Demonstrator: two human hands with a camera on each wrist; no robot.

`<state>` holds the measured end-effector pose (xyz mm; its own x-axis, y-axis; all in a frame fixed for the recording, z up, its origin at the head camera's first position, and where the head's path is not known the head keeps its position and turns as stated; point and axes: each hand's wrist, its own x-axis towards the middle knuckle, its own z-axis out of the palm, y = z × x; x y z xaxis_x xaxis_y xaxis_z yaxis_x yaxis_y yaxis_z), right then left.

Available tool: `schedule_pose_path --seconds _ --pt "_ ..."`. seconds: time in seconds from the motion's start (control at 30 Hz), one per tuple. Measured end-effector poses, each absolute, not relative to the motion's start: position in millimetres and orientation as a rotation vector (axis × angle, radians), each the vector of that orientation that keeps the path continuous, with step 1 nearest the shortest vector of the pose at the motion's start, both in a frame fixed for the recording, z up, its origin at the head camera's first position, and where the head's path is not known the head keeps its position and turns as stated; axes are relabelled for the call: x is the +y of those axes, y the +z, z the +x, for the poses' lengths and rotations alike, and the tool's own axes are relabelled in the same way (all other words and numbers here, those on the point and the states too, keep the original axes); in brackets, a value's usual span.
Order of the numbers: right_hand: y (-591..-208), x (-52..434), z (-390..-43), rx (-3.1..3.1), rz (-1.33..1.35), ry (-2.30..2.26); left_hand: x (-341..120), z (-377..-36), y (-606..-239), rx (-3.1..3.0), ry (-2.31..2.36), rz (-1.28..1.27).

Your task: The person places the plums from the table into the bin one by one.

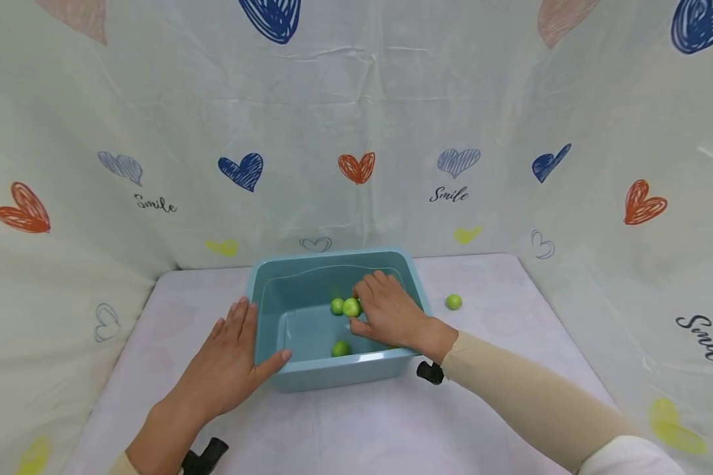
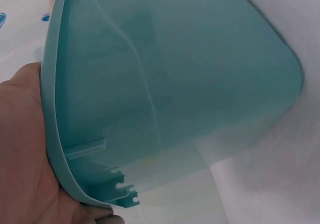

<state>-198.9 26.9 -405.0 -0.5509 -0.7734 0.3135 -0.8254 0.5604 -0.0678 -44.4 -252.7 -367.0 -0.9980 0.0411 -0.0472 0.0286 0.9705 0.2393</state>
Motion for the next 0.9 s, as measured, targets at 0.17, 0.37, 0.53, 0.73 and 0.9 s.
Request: schedule_pose_path --seconds 0.17,0.37,0.53,0.73,0.9 --pt "-404.0 27.1 -198.5 -2.557 1.339 0.286 -252.8 -44.8 -366.9 3.073 0.374 0.061" --pt "-403.0 26.8 -197.2 -2.581 1.344 0.272 -253.1 -44.7 -368.0 3.054 0.389 0.048" --pt "-403.8 26.4 -197.6 -2.597 1.349 0.255 -253.4 -43.5 -367.2 3.051 0.407 0.051" --pt "-403.5 25.9 -197.0 -2.611 1.359 0.240 -252.7 -43.3 -367.2 3.055 0.404 0.053" --pt "-403.5 26.0 -196.0 -2.590 1.366 0.224 -253.0 -43.5 -367.2 3.059 0.397 0.057"
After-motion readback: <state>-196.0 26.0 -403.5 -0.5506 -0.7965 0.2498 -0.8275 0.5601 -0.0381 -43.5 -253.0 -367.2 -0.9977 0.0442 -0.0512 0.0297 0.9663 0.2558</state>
